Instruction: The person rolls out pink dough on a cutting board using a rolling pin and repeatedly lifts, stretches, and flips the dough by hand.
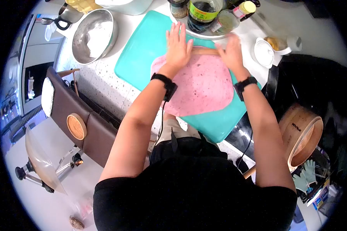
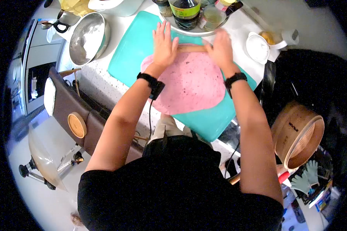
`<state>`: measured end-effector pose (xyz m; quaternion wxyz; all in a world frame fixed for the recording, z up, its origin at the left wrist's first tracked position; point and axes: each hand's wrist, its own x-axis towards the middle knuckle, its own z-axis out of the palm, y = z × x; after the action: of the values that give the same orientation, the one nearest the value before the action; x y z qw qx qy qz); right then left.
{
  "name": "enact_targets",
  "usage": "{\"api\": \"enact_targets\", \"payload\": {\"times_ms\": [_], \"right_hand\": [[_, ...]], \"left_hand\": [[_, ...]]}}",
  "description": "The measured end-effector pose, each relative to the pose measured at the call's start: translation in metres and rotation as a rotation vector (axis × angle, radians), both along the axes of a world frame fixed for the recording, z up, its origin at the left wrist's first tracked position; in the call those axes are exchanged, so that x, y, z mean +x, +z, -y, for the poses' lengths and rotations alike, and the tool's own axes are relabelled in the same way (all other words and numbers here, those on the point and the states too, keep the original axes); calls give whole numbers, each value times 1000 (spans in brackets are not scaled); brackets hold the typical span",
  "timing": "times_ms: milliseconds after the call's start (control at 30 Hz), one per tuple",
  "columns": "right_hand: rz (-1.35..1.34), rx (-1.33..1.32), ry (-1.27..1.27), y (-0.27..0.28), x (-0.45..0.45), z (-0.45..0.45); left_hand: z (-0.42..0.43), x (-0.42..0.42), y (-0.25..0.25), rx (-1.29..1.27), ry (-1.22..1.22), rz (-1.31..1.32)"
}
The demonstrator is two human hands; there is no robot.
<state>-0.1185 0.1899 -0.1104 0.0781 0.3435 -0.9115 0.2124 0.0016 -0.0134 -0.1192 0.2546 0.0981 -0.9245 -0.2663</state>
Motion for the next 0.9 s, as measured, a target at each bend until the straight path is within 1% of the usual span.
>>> {"api": "enact_targets", "payload": {"times_ms": [33, 67, 133, 167, 233, 267, 333, 367, 433, 500, 533, 600, 633, 667, 700, 733, 767, 800, 833, 867, 900], "right_hand": [[70, 133, 186, 10, 10, -8], [67, 129, 176, 11, 15, -13], [-11, 233, 332, 5, 26, -19], [-6, 223, 323, 2, 28, -22], [36, 331, 353, 13, 22, -17], [8, 379, 375, 19, 21, -15], [16, 387, 346, 24, 18, -17], [23, 410, 332, 26, 21, -20], [45, 362, 219, 41, 37, -25], [73, 320, 35, 65, 71, -32], [179, 280, -69, 69, 97, -32], [232, 262, -185, 67, 156, -24], [343, 236, -273, 72, 193, -12], [452, 203, -362, 76, 226, 5], [433, 148, -394, 68, 250, 15], [419, 92, -421, 56, 274, 24], [430, 92, -461, 50, 292, 33], [394, 138, -551, 43, 306, 42], [356, 184, -640, 36, 317, 51], [361, 182, -676, 30, 329, 66], [296, 135, -767, 21, 338, 82]], "left_hand": [[2, 11, 3, -4, -10, -4], [3, 23, 6, -17, -20, 46], [4, 43, 9, -45, -37, 106], [4, 53, 10, -43, -13, 112], [4, 64, 21, -62, 7, 110], [4, 69, 29, -75, -10, 105], [9, 75, 46, -96, -61, 104], [14, 77, 53, -86, -96, 58], [22, 72, 69, -74, -177, 3], [32, 78, 84, -121, -270, -33], [35, 80, 86, -122, -313, -38], [34, 90, 80, -77, -504, 1], [35, 98, 72, -68, -559, 0], [38, 107, 58, -105, -671, 39], [41, 116, 47, -142, -772, 75], [44, 125, 41, -134, -812, 80], [46, 133, 36, -219, -851, 208], [50, 139, 31, -315, -885, 332], [56, 144, 19, -319, -920, 331], [62, 144, 7, -295, -966, 345], [61, 139, 0, -272, -1012, 359]]}}
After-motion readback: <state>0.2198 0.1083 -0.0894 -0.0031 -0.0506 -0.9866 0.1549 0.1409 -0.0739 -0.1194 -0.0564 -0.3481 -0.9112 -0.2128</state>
